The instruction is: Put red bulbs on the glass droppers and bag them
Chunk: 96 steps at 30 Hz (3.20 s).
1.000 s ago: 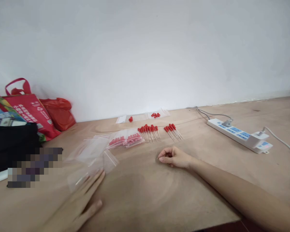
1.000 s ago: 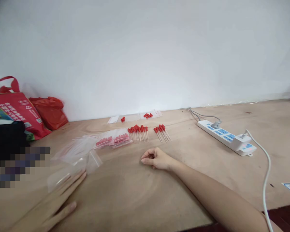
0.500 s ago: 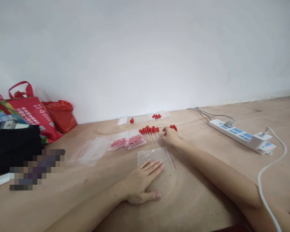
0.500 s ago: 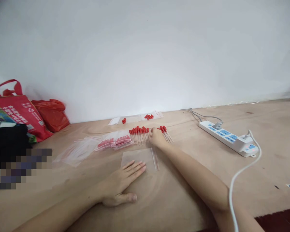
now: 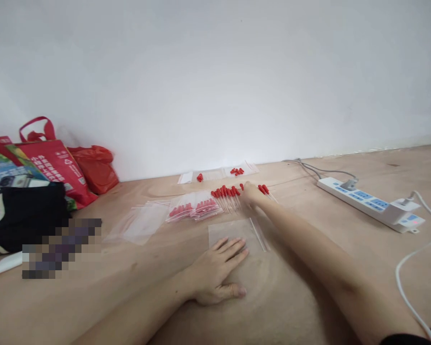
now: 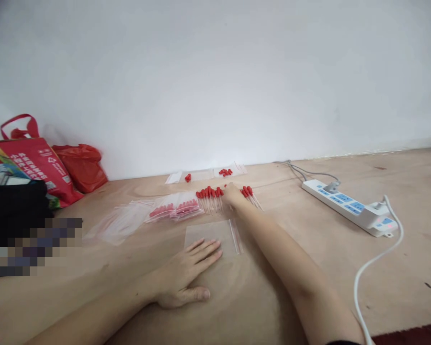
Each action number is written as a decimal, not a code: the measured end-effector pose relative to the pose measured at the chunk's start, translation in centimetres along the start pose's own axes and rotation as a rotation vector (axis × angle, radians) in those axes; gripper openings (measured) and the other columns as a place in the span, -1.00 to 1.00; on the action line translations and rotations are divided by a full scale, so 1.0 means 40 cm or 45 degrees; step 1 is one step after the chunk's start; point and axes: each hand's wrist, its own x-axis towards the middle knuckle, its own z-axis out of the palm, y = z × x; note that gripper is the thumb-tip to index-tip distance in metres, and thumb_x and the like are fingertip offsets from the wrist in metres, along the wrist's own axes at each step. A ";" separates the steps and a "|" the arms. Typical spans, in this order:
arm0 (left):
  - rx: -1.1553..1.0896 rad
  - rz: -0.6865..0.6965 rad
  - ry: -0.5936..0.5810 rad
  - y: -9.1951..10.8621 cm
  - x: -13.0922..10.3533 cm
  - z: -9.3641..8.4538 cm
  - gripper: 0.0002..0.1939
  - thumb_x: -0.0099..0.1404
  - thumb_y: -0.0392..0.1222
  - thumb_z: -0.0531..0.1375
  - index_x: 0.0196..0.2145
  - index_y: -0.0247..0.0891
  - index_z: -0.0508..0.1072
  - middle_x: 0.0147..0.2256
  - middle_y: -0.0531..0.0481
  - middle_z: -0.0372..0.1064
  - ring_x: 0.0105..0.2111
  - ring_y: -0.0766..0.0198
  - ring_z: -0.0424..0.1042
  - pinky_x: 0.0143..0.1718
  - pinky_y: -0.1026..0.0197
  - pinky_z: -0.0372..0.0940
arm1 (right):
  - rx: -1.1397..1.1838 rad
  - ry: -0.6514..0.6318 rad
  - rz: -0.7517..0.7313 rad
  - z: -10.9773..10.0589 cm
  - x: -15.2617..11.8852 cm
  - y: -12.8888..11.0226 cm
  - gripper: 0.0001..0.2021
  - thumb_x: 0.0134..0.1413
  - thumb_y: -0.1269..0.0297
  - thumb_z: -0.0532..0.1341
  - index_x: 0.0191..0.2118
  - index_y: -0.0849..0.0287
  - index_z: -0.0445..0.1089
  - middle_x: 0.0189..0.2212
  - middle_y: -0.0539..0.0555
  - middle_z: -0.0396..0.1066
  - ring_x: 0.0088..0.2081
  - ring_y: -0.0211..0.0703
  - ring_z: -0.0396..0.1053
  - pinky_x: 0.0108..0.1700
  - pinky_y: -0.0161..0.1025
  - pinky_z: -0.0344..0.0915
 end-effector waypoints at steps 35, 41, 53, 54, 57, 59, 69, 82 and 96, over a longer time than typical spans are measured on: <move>-0.001 -0.222 0.140 -0.013 0.010 0.005 -0.50 0.22 0.12 -0.02 0.11 0.03 0.08 0.20 -0.05 -0.18 0.17 -0.07 -0.23 0.10 -0.21 -0.23 | 1.179 0.117 0.144 -0.017 -0.214 0.151 -0.45 -0.09 0.47 0.08 0.02 0.08 -0.17 -0.61 -0.13 0.16 -0.65 -0.32 0.24 -0.60 -0.35 0.29; 0.031 -0.234 0.119 -0.010 0.012 0.004 -0.48 0.23 0.14 -0.05 0.12 0.02 0.06 0.20 -0.07 -0.20 0.18 -0.06 -0.24 0.09 -0.20 -0.22 | 1.391 0.014 0.223 -0.011 -0.253 0.111 -0.76 0.00 0.45 0.03 -0.22 0.08 -0.05 -0.62 -0.12 0.23 -0.61 -0.31 0.31 -0.51 -0.31 0.35; 0.053 -0.216 0.126 -0.014 0.013 0.007 -0.44 0.22 0.14 -0.04 0.14 -0.03 0.02 0.21 -0.12 -0.25 0.18 -0.02 -0.25 0.10 -0.18 -0.22 | 1.301 -0.301 0.179 -0.016 -0.272 0.125 -0.84 -0.26 0.37 0.29 -0.52 0.24 0.27 -0.58 -0.03 0.33 -0.55 -0.38 0.30 -0.42 -0.36 0.33; 0.052 -0.215 0.130 -0.014 0.013 0.007 -0.44 0.22 0.14 -0.04 0.14 -0.04 0.02 0.21 -0.12 -0.25 0.18 -0.03 -0.25 0.10 -0.18 -0.22 | 1.234 -0.359 0.131 -0.020 -0.271 0.129 -0.83 -0.28 0.33 0.31 -0.51 0.26 0.32 -0.59 -0.03 0.34 -0.56 -0.40 0.28 -0.43 -0.37 0.32; 0.053 -0.219 0.135 -0.012 0.013 0.006 -0.45 0.22 0.12 -0.03 0.13 -0.04 0.04 0.21 -0.12 -0.24 0.18 -0.03 -0.25 0.10 -0.19 -0.22 | 1.080 -0.531 -0.036 -0.031 -0.270 0.135 -0.75 -0.27 0.20 0.30 -0.46 0.31 0.42 -0.62 -0.04 0.32 -0.58 -0.44 0.23 -0.49 -0.43 0.26; 0.057 -0.221 0.126 -0.009 0.014 0.006 -0.45 0.22 0.12 -0.03 0.13 -0.04 0.04 0.21 -0.13 -0.24 0.18 -0.04 -0.25 0.09 -0.20 -0.22 | 1.027 -0.609 -0.084 -0.036 -0.270 0.135 -0.72 -0.24 0.16 0.27 -0.43 0.32 0.43 -0.68 -0.06 0.28 -0.63 -0.46 0.20 -0.58 -0.47 0.21; -0.113 -0.325 0.468 -0.060 -0.007 0.004 -0.54 0.30 -0.18 -0.10 0.15 -0.24 0.01 0.08 -0.11 0.13 0.07 0.17 0.13 0.05 0.05 0.09 | 1.128 -0.541 0.163 -0.021 -0.270 0.117 -0.92 -0.15 0.44 0.19 -0.45 0.26 0.25 -0.71 -0.10 0.28 -0.72 -0.42 0.23 -0.76 -0.51 0.06; -0.051 -0.272 0.395 -0.090 -0.007 0.004 -0.63 0.22 -0.12 0.05 -0.01 -0.16 0.30 0.07 -0.10 0.16 0.07 0.09 0.11 0.05 -0.06 0.05 | 0.787 -0.668 -0.316 -0.015 -0.269 0.132 -0.78 -0.24 0.19 0.25 -0.49 0.27 0.37 -0.67 -0.11 0.22 -0.70 -0.48 0.04 -0.68 -0.44 -0.02; -0.086 -0.119 0.539 -0.088 -0.014 0.011 -0.72 0.23 -0.20 0.03 -0.13 -0.24 0.38 -0.10 -0.11 0.30 -0.09 0.19 0.28 -0.06 0.12 0.20 | -0.344 0.088 -0.015 0.026 -0.036 0.021 -0.67 -0.02 0.39 0.05 -0.08 0.37 0.17 -0.23 0.30 0.34 -0.16 -0.04 0.31 -0.24 -0.26 0.21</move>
